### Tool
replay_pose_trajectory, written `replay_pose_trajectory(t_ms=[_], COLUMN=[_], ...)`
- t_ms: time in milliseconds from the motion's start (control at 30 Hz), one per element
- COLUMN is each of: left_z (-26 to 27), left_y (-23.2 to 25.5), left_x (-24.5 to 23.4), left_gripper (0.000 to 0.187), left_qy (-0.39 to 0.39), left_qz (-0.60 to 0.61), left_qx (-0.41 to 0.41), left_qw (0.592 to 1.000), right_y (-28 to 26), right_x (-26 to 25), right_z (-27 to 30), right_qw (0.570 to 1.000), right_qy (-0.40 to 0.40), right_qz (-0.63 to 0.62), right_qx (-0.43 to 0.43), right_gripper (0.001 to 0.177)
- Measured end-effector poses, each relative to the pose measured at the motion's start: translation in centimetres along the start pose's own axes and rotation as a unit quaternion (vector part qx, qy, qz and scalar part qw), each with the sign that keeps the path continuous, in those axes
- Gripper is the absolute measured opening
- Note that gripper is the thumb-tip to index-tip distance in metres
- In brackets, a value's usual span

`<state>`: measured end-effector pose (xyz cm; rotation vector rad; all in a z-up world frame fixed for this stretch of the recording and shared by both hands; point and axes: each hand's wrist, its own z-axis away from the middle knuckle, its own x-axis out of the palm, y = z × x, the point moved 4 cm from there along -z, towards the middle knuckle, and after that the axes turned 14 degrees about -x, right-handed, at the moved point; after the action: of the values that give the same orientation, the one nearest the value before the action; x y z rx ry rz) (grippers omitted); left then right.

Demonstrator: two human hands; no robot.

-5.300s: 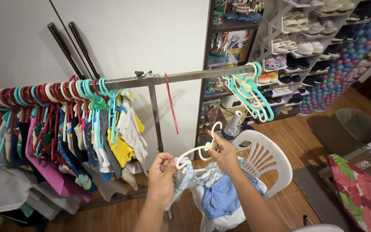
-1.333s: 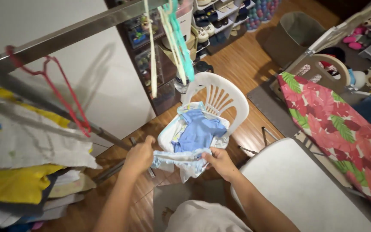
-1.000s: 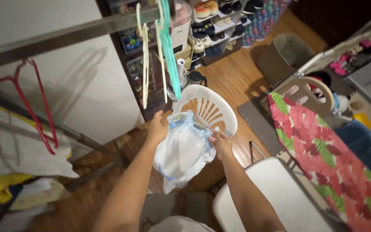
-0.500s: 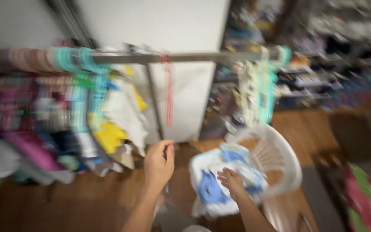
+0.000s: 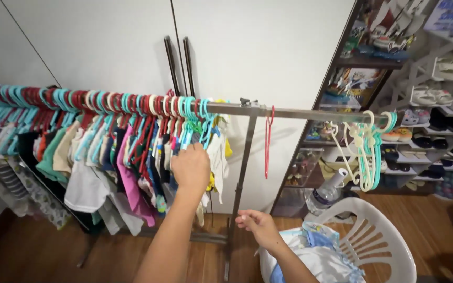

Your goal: Sort and organize baby clothes on hangers and in a basket.

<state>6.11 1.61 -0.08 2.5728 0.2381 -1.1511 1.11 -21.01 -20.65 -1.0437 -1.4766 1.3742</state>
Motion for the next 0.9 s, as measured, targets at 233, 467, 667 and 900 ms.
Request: replay_pose_trajectory(t_ms=[233,467,667,900], left_z=[-1.3,0.1,-0.3,-0.6], left_y=[0.2,-1.8,-1.4,-0.7], left_x=[-5.4,-9.9,-8.5,-7.9], left_gripper=[0.021,0.015,0.012,0.007], left_qy=[0.009,-0.005,-0.026,0.07], left_qz=[0.09,0.271,0.326,0.423], left_qx=[0.004,0.017,-0.037,0.006], left_qw=[0.996,0.962,0.944,0.903], right_y=[-12.9,-23.4,-23.8,-22.8], right_x=[3.6,4.8,6.0,6.1], right_z=[-1.7,-2.8,-7.0,-11.1], right_qw=[0.989,0.86,0.865,0.88], right_qy=[-0.002,0.054,0.024,0.029], right_qz=[0.027,0.282,0.284,0.242], right_qx=[-0.147,-0.421,-0.413,-0.407], right_gripper=[0.034,0.042,0.041,0.038])
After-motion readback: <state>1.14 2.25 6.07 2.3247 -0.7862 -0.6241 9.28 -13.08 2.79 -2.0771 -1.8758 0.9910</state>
